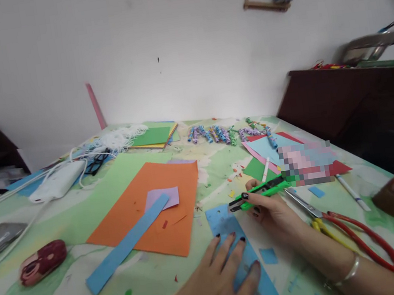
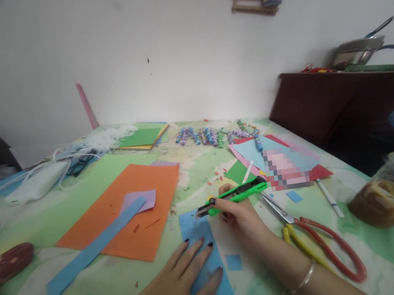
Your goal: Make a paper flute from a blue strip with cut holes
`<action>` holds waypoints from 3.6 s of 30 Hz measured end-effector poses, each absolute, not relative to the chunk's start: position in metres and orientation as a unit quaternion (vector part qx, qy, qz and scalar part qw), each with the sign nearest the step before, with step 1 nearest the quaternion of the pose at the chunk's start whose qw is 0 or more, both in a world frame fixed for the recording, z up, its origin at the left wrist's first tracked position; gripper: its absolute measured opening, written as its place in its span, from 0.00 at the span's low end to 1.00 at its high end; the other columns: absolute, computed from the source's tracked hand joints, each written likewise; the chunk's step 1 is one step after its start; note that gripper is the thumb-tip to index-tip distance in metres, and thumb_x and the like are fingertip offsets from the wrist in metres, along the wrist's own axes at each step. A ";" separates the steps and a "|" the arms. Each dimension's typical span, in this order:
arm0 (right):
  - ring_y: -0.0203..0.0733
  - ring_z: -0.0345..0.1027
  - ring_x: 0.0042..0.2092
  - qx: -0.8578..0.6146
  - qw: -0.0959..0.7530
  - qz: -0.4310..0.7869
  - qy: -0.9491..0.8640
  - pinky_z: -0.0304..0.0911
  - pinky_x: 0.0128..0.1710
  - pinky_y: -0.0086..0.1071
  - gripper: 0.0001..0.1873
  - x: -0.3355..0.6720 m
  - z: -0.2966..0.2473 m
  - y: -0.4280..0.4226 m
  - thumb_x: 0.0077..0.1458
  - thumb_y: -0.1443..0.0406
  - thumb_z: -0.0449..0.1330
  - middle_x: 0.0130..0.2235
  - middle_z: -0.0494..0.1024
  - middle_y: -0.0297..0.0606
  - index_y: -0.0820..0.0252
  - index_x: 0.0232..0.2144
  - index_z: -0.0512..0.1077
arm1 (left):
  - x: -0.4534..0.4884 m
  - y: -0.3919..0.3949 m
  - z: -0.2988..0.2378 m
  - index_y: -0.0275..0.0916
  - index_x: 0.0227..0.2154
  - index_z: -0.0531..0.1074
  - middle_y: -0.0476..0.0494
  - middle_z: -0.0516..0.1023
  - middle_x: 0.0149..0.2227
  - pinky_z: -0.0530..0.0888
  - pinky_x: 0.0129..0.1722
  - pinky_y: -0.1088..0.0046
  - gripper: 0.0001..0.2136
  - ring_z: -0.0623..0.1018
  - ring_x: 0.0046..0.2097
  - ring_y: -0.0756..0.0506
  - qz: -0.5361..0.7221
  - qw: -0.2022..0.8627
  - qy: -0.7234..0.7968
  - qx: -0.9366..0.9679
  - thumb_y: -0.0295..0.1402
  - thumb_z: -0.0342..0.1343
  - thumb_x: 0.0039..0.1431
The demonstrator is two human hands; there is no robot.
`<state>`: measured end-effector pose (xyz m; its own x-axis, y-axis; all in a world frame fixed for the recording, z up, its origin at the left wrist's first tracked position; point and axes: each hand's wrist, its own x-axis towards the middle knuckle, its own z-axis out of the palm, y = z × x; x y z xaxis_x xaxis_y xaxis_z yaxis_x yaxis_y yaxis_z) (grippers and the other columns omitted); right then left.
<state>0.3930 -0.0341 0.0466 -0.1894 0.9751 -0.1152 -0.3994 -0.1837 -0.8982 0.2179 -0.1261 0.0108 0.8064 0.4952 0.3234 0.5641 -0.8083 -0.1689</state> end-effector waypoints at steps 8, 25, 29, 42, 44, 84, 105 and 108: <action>0.40 0.73 0.26 -0.395 0.390 0.710 -0.433 0.66 0.27 0.31 0.20 0.392 0.045 -0.014 0.54 0.56 0.53 0.27 0.79 0.41 0.62 0.44 0.70 | 0.215 -0.124 0.003 0.34 0.50 0.66 0.35 0.74 0.48 0.67 0.47 0.61 0.15 0.73 0.48 0.39 -0.188 0.215 -0.284 -0.915 0.30 0.42 0.63; 0.29 0.63 0.24 -0.377 0.233 0.564 -0.697 0.59 0.23 0.20 0.09 0.362 0.053 -0.018 0.44 0.74 0.58 0.23 0.72 0.30 0.64 0.31 0.72 | 0.220 -0.130 0.002 0.40 0.45 0.66 0.38 0.77 0.40 0.67 0.44 0.60 0.12 0.75 0.44 0.36 -0.255 0.218 -0.391 -0.857 0.32 0.52 0.57; 0.29 0.64 0.24 -0.359 0.209 0.502 -0.759 0.60 0.24 0.20 0.10 0.365 0.051 -0.015 0.43 0.75 0.57 0.22 0.72 0.30 0.64 0.31 0.73 | 0.218 -0.130 0.004 0.41 0.46 0.65 0.35 0.77 0.39 0.69 0.42 0.57 0.13 0.77 0.44 0.32 -0.262 0.216 -0.407 -0.848 0.32 0.52 0.57; 0.30 0.69 0.29 -0.327 0.198 0.435 -0.816 0.63 0.29 0.17 0.11 0.369 0.048 -0.013 0.44 0.74 0.58 0.29 0.78 0.32 0.64 0.32 0.76 | 0.213 -0.132 0.006 0.39 0.45 0.67 0.32 0.77 0.42 0.71 0.43 0.55 0.13 0.76 0.47 0.30 -0.237 0.198 -0.389 -0.868 0.31 0.52 0.57; 0.30 0.70 0.30 -0.322 0.199 0.432 -0.818 0.64 0.30 0.17 0.11 0.369 0.048 -0.013 0.45 0.74 0.59 0.29 0.78 0.32 0.63 0.32 0.76 | 0.213 -0.132 0.007 0.39 0.45 0.67 0.31 0.77 0.43 0.71 0.43 0.54 0.13 0.75 0.47 0.30 -0.234 0.198 -0.388 -0.869 0.31 0.52 0.56; 0.31 0.67 0.26 -0.363 0.208 0.335 -0.844 0.61 0.26 0.23 0.08 0.362 0.046 -0.021 0.42 0.73 0.57 0.25 0.76 0.31 0.60 0.27 0.73 | 0.204 -0.131 0.019 0.37 0.52 0.65 0.30 0.73 0.46 0.67 0.46 0.54 0.21 0.72 0.49 0.32 -0.184 0.130 -0.360 -0.905 0.41 0.48 0.58; 0.30 0.64 0.24 -0.390 0.208 0.359 -0.822 0.59 0.24 0.22 0.08 0.361 0.047 -0.024 0.42 0.72 0.56 0.23 0.74 0.31 0.61 0.27 0.73 | 0.206 -0.131 0.008 0.37 0.49 0.67 0.31 0.74 0.46 0.67 0.48 0.53 0.17 0.72 0.50 0.33 -0.243 0.183 -0.357 -0.883 0.37 0.51 0.57; 0.30 0.63 0.24 -0.388 0.211 0.356 -0.824 0.59 0.24 0.22 0.08 0.361 0.048 -0.024 0.42 0.73 0.56 0.23 0.74 0.31 0.61 0.27 0.73 | 0.206 -0.131 0.012 0.38 0.49 0.67 0.33 0.75 0.45 0.68 0.46 0.54 0.16 0.73 0.49 0.33 -0.223 0.163 -0.365 -0.889 0.35 0.50 0.58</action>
<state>0.3609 -0.0242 0.0479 -0.6098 0.7893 0.0710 0.4895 0.4456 -0.7496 0.2060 -0.1311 0.0115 0.6345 0.5764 0.5149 0.7214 -0.6808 -0.1268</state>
